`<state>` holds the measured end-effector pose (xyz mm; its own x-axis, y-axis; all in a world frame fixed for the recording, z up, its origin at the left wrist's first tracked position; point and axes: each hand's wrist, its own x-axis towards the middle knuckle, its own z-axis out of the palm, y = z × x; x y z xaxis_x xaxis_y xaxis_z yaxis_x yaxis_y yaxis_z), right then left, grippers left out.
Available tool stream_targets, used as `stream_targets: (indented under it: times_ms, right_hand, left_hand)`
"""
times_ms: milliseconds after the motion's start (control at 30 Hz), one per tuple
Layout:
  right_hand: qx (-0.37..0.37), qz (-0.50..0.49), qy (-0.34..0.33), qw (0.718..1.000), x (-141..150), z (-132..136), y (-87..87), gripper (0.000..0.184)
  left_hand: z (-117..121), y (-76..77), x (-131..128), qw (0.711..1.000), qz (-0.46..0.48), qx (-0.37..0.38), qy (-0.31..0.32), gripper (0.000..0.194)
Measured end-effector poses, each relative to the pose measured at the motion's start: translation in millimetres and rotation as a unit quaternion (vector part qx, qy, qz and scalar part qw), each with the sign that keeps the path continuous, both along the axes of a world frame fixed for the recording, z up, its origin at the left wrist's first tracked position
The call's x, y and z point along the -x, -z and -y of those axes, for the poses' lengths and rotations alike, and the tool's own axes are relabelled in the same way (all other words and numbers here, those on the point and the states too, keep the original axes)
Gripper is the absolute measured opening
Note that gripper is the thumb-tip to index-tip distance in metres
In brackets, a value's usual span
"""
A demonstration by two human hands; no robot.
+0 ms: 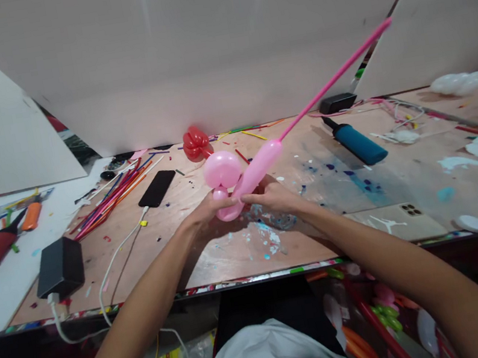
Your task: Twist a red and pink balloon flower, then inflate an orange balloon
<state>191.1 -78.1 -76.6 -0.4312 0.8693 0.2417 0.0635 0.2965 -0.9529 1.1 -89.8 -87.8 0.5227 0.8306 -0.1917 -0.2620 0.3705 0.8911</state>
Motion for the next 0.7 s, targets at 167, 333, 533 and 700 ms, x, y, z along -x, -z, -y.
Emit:
stream_targets:
  times_ms: [167, 333, 533, 700]
  right_hand:
    - [0.051, 0.004, 0.017, 0.999, -0.7, -3.1, -1.1, 0.048]
    - [0.063, -0.066, -0.005, 0.996, -1.6, -8.9, -0.3, 0.045]
    - [0.097, -0.009, 0.115, 0.989, 4.8, -11.2, 11.5, 0.038]
    - [0.145, -0.108, 0.120, 0.976, 13.8, -14.3, 23.8, 0.033]
  left_hand:
    - [-0.3, 1.3, -4.7, 0.999, -0.043, -0.005, -0.021, 0.043]
    - [-9.1, -4.3, -9.3, 0.974, -0.140, -0.127, -0.126, 0.035]
    - [-2.0, -11.2, -11.2, 0.874, -0.335, -0.307, -0.173, 0.017]
    - [2.6, -12.1, -12.8, 0.821, -0.416, -0.353, -0.166, 0.016]
